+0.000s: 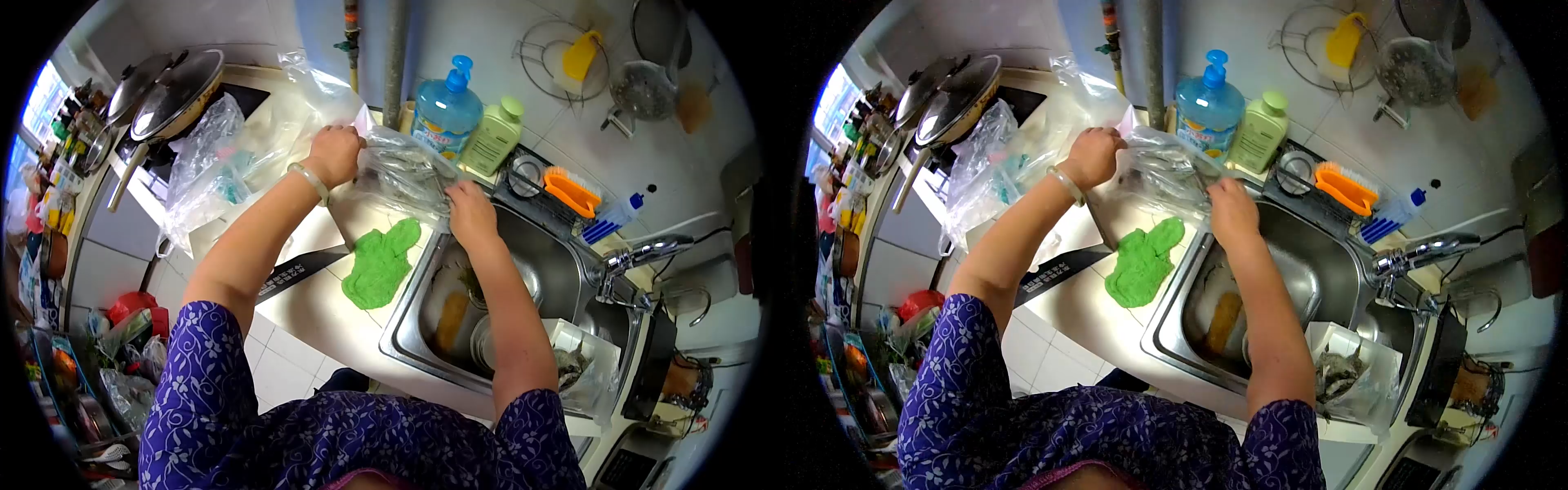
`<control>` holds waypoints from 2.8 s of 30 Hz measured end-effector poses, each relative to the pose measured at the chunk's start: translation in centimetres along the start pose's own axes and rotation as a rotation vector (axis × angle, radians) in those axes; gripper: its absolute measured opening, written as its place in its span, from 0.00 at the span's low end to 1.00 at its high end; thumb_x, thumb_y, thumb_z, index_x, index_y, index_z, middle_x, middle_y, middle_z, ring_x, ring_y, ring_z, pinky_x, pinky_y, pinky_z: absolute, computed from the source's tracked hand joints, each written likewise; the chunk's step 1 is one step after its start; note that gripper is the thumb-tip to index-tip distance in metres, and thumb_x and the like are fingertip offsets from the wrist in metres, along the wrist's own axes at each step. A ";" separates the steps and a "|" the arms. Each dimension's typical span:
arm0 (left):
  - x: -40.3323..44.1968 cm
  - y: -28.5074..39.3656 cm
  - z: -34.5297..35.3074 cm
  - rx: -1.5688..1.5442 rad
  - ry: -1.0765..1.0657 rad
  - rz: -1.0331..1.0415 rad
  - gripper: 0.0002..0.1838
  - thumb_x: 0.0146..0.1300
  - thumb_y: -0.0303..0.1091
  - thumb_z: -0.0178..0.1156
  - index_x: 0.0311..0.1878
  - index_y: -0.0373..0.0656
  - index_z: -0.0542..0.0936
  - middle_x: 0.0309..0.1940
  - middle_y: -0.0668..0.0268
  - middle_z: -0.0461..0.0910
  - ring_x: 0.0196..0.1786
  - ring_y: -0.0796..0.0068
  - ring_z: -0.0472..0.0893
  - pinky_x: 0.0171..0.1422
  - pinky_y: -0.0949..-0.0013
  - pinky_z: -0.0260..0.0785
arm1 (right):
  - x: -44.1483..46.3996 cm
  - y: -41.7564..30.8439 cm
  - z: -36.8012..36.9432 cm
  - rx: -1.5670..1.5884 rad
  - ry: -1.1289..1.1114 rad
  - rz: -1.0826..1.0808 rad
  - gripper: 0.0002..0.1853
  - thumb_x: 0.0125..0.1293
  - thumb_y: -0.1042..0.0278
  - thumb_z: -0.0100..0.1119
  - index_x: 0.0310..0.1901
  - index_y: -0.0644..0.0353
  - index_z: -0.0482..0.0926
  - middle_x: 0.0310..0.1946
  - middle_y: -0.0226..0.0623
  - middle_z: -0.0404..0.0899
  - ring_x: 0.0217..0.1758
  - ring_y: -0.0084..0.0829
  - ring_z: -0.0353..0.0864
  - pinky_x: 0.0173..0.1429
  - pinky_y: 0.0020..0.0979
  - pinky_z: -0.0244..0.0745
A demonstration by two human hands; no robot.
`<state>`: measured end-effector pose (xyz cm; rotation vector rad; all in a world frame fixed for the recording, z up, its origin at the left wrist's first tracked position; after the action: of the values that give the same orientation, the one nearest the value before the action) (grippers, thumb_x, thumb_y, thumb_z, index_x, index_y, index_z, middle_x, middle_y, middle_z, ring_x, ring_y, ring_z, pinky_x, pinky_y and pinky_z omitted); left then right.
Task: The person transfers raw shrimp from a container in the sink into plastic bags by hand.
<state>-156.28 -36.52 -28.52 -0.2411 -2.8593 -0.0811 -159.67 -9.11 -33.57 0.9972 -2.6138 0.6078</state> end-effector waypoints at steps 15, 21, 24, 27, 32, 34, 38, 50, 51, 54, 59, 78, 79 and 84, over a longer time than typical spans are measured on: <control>-17.1 -6.2 -7.8 -0.327 0.363 -0.469 0.09 0.58 0.30 0.60 0.41 0.38 0.81 0.35 0.52 0.81 0.37 0.53 0.81 0.43 0.59 0.74 | -16.0 -10.7 -7.0 0.548 -0.211 0.037 0.12 0.56 0.76 0.59 0.44 0.61 0.79 0.43 0.44 0.80 0.45 0.46 0.79 0.49 0.39 0.74; -7.5 -7.6 -2.8 -0.094 -0.003 -0.581 0.23 0.58 0.49 0.60 0.42 0.35 0.82 0.41 0.49 0.81 0.41 0.48 0.81 0.49 0.57 0.73 | -16.1 -12.9 -7.9 0.493 -0.167 0.061 0.11 0.56 0.79 0.60 0.41 0.62 0.81 0.38 0.43 0.81 0.38 0.40 0.82 0.41 0.32 0.77; -4.1 -12.9 2.9 -0.074 -0.159 -0.730 0.23 0.59 0.50 0.56 0.40 0.37 0.83 0.41 0.47 0.81 0.42 0.48 0.81 0.51 0.55 0.73 | -16.3 -13.6 -8.6 0.440 -0.156 -0.010 0.10 0.55 0.79 0.59 0.41 0.62 0.81 0.36 0.42 0.82 0.37 0.40 0.82 0.41 0.32 0.77; -2.9 -16.2 3.4 -0.188 -0.009 -0.776 0.21 0.59 0.48 0.55 0.38 0.38 0.84 0.41 0.47 0.81 0.42 0.48 0.81 0.50 0.55 0.73 | -17.3 -13.8 -9.7 0.393 -0.203 0.025 0.09 0.56 0.79 0.60 0.40 0.62 0.81 0.33 0.42 0.82 0.35 0.38 0.82 0.39 0.31 0.77; -0.8 -16.8 -4.2 -1.118 0.511 -0.518 0.24 0.67 0.51 0.50 0.36 0.35 0.79 0.39 0.52 0.83 0.38 0.59 0.81 0.47 0.59 0.71 | -19.7 -12.9 -10.2 0.488 -0.206 0.215 0.07 0.58 0.74 0.60 0.39 0.61 0.81 0.34 0.43 0.83 0.36 0.42 0.83 0.41 0.35 0.78; -3.7 -11.5 -12.8 -1.720 0.320 -0.359 0.25 0.73 0.49 0.39 0.49 0.33 0.71 0.58 0.41 0.71 0.60 0.46 0.73 0.66 0.49 0.62 | -19.2 -12.7 -10.3 0.537 -0.167 0.265 0.06 0.60 0.74 0.59 0.39 0.62 0.82 0.32 0.40 0.84 0.34 0.36 0.84 0.39 0.31 0.78; -10.7 -5.3 -20.0 -2.180 0.282 -0.019 0.28 0.74 0.49 0.32 0.59 0.35 0.68 0.57 0.42 0.72 0.59 0.48 0.74 0.62 0.54 0.69 | -16.4 -12.1 -7.3 1.123 -0.156 0.461 0.19 0.63 0.68 0.61 0.54 0.63 0.73 0.47 0.43 0.79 0.46 0.33 0.82 0.49 0.28 0.76; -29.2 6.9 -12.4 -1.248 0.445 -0.751 0.13 0.74 0.39 0.44 0.41 0.39 0.72 0.23 0.71 0.73 0.22 0.85 0.69 0.26 0.78 0.65 | -9.0 -19.3 -9.1 1.856 -0.469 0.199 0.48 0.50 0.54 0.64 0.71 0.57 0.52 0.59 0.41 0.68 0.63 0.37 0.68 0.65 0.38 0.67; -29.9 7.5 -12.3 -1.247 0.450 -0.771 0.13 0.74 0.39 0.44 0.41 0.39 0.72 0.23 0.71 0.73 0.22 0.85 0.69 0.26 0.78 0.65 | -9.5 -19.0 -9.8 1.776 -0.479 0.171 0.40 0.54 0.64 0.59 0.69 0.59 0.56 0.58 0.41 0.70 0.61 0.36 0.71 0.65 0.36 0.68; -30.5 9.5 -12.7 -1.122 0.408 -0.852 0.14 0.74 0.39 0.44 0.40 0.40 0.73 0.22 0.69 0.76 0.19 0.85 0.68 0.23 0.80 0.63 | -12.1 -17.1 -9.5 1.953 -0.507 0.187 0.26 0.59 0.73 0.51 0.61 0.64 0.66 0.55 0.42 0.73 0.57 0.34 0.74 0.62 0.34 0.70; -31.0 12.0 -13.1 -1.151 0.520 -0.786 0.13 0.74 0.39 0.43 0.41 0.40 0.73 0.28 0.68 0.78 0.24 0.84 0.72 0.26 0.80 0.65 | -15.7 -11.8 -9.2 1.614 -0.258 0.525 0.11 0.64 0.67 0.59 0.43 0.63 0.74 0.35 0.36 0.79 0.30 0.27 0.78 0.33 0.27 0.74; -35.1 11.6 -6.4 -1.189 0.678 -0.944 0.18 0.75 0.45 0.42 0.47 0.43 0.76 0.22 0.70 0.78 0.18 0.88 0.68 0.20 0.83 0.58 | -16.7 -3.5 -5.4 1.762 -0.583 0.931 0.46 0.65 0.30 0.43 0.65 0.71 0.59 0.50 0.55 0.77 0.46 0.38 0.82 0.40 0.33 0.80; -35.5 11.4 -5.3 -1.183 0.705 -0.941 0.17 0.75 0.45 0.42 0.47 0.43 0.76 0.21 0.71 0.77 0.19 0.88 0.69 0.21 0.83 0.58 | -16.2 -3.5 -3.4 1.599 -0.675 0.869 0.35 0.65 0.41 0.50 0.58 0.70 0.67 0.44 0.50 0.79 0.41 0.34 0.82 0.36 0.31 0.79; -36.3 11.7 -3.4 -1.213 0.629 -1.056 0.17 0.75 0.45 0.42 0.46 0.43 0.77 0.18 0.75 0.71 0.19 0.88 0.66 0.22 0.81 0.57 | -16.5 -4.3 -1.2 1.156 -0.966 0.702 0.09 0.61 0.74 0.61 0.42 0.66 0.77 0.31 0.37 0.81 0.30 0.24 0.81 0.32 0.25 0.77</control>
<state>-118.89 -30.95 -34.71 0.9016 -1.6631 -1.6714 -144.68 -2.08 -37.84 0.5685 -3.3909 2.5418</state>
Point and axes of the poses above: each hand's wrist, its own x-axis towards the middle knuckle, its own z-axis out of the palm, y = z × x, the point moved 2 cm from there along x, towards the middle knuckle
